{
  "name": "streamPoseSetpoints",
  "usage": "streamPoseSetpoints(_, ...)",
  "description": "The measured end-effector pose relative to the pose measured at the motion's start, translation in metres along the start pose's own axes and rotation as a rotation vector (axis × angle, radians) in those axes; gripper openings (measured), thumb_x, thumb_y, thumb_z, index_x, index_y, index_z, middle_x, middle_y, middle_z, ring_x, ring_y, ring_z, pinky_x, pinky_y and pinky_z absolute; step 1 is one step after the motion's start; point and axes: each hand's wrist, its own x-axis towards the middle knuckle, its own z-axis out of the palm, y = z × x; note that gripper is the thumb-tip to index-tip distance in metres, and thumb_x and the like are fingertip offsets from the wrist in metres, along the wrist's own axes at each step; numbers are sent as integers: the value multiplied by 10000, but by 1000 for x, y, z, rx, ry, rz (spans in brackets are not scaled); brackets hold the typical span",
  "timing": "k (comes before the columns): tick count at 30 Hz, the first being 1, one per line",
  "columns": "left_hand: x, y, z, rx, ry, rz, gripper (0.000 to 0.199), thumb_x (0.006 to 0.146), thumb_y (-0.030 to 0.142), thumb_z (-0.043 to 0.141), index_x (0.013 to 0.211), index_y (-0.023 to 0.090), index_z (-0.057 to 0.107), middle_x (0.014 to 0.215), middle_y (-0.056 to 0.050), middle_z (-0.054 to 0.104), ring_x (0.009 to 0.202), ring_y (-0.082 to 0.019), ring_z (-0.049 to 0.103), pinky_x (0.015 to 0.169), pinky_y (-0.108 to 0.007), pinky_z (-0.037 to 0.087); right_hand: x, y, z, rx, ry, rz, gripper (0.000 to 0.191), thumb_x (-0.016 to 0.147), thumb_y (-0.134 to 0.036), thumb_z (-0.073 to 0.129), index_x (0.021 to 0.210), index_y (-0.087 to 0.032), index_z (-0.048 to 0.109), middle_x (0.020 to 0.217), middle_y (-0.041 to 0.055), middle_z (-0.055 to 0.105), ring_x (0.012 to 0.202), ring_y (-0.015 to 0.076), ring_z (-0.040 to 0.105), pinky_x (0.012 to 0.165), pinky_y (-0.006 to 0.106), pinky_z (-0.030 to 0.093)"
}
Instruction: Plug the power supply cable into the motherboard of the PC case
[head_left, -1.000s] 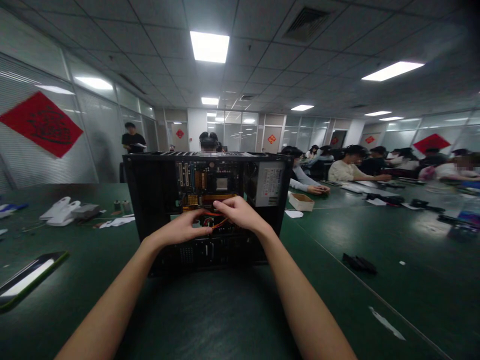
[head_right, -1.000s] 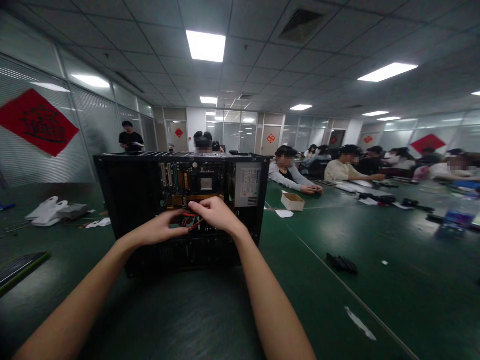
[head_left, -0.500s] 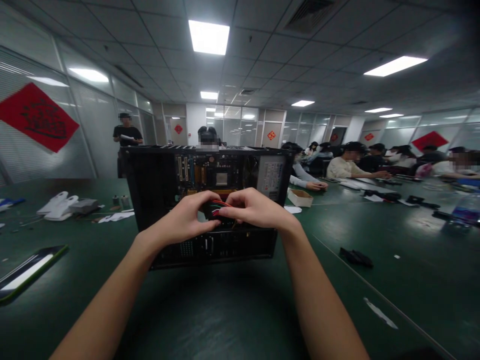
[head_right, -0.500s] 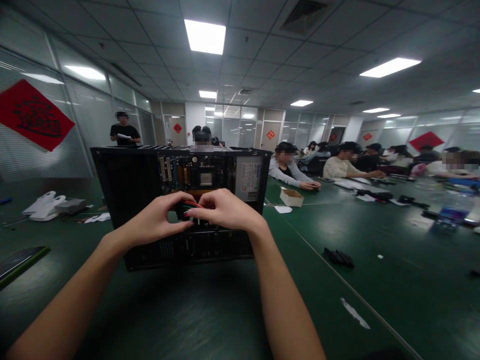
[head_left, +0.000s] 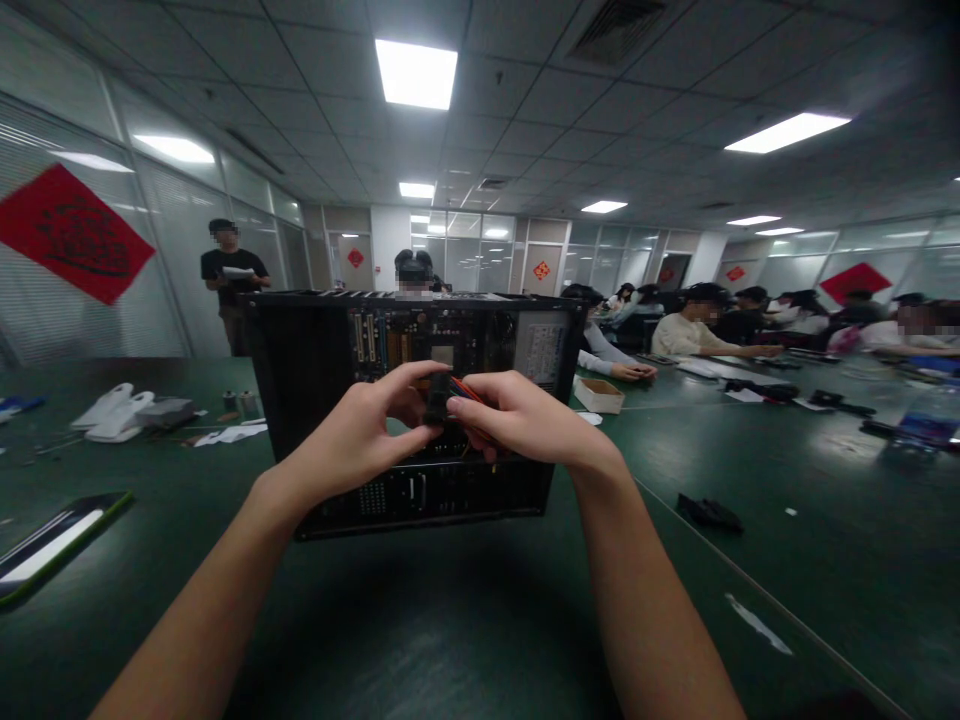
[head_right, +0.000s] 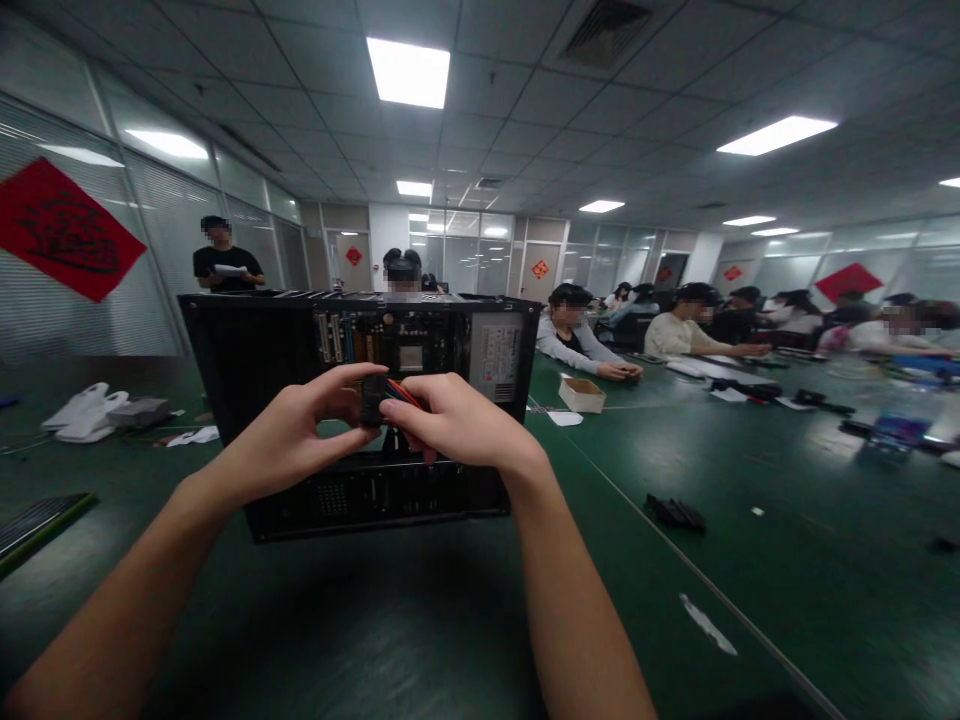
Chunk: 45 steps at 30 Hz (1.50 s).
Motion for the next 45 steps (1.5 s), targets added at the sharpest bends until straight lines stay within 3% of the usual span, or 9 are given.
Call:
streamPoseSetpoints(11, -2, 1, -6, -51, 47, 5, 662, 844, 354, 681, 1443, 217, 436, 823, 13, 658, 756, -150, 653, 727, -260, 552, 5, -6, 8, 139, 56, 31, 334, 945, -455, 523, 779, -166, 541, 615, -24, 557, 504, 99, 556, 430, 190, 384)
streamPoseSetpoints(16, -2, -3, -9, -1, 41, 12, 654, 844, 381, 674, 1435, 204, 456, 838, -2, 675, 769, -158, 655, 751, -274, 552, 7, -5, 11, 116, 26, 45, 317, 967, -432, 491, 810, -162, 548, 630, -19, 569, 514, 98, 565, 459, 195, 411)
streamPoseSetpoints(23, -1, -9, -9, 143, 36, 54, 565, 877, 358, 625, 1408, 208, 502, 868, -14, 698, 791, -162, 668, 760, -257, 537, 7, -3, 13, 110, -66, 41, 214, 947, -385, 526, 939, -172, 541, 800, -2, 590, 638, 105, 585, 506, 194, 453)
streamPoseSetpoints(29, -3, -10, -13, 196, -14, 76, 566, 893, 368, 602, 1423, 204, 488, 908, -24, 709, 805, -171, 678, 780, -263, 545, 12, 0, 20, 7, -46, 41, 195, 933, -352, 545, 980, -164, 563, 735, -13, 586, 596, 110, 580, 539, 215, 455)
streamPoseSetpoints(34, -3, -19, -13, 279, -25, 86, 556, 893, 406, 598, 1407, 218, 501, 924, -28, 715, 823, -192, 687, 779, -280, 555, 18, 5, 24, 56, -42, 58, 141, 913, -284, 533, 964, -159, 574, 753, -4, 591, 582, 106, 569, 527, 212, 455)
streamPoseSetpoints(37, -2, -22, -8, 356, 45, 141, 564, 892, 429, 605, 1408, 230, 494, 1103, -60, 704, 953, -225, 683, 877, -342, 557, 17, 5, 21, 106, -30, 49, 122, 916, -277, 518, 929, -164, 562, 703, -20, 565, 576, 101, 549, 524, 205, 442)
streamPoseSetpoints(40, 0, -18, -2, 432, 216, 254, 547, 902, 400, 609, 1406, 229, 481, 1260, -92, 637, 1112, -243, 633, 983, -386, 522, 13, 1, 17, 188, 13, 61, 116, 908, -280, 524, 874, -171, 545, 675, -32, 545, 569, 94, 524, 528, 204, 426)
streamPoseSetpoints(43, 1, -12, 3, 527, 373, 349, 445, 911, 319, 610, 1339, 226, 529, 1274, -101, 618, 1167, -241, 601, 1012, -380, 497, 11, 0, 14, 242, 88, 38, 174, 900, -330, 550, 825, -173, 534, 671, -34, 529, 588, 99, 501, 531, 211, 398)
streamPoseSetpoints(45, 1, -9, 6, 590, 412, 354, 409, 909, 277, 608, 1311, 230, 546, 1248, -96, 630, 1142, -241, 610, 989, -379, 501, 11, 1, 13, 213, 137, 0, 218, 904, -378, 557, 835, -172, 548, 680, -31, 523, 618, 108, 493, 552, 220, 391)
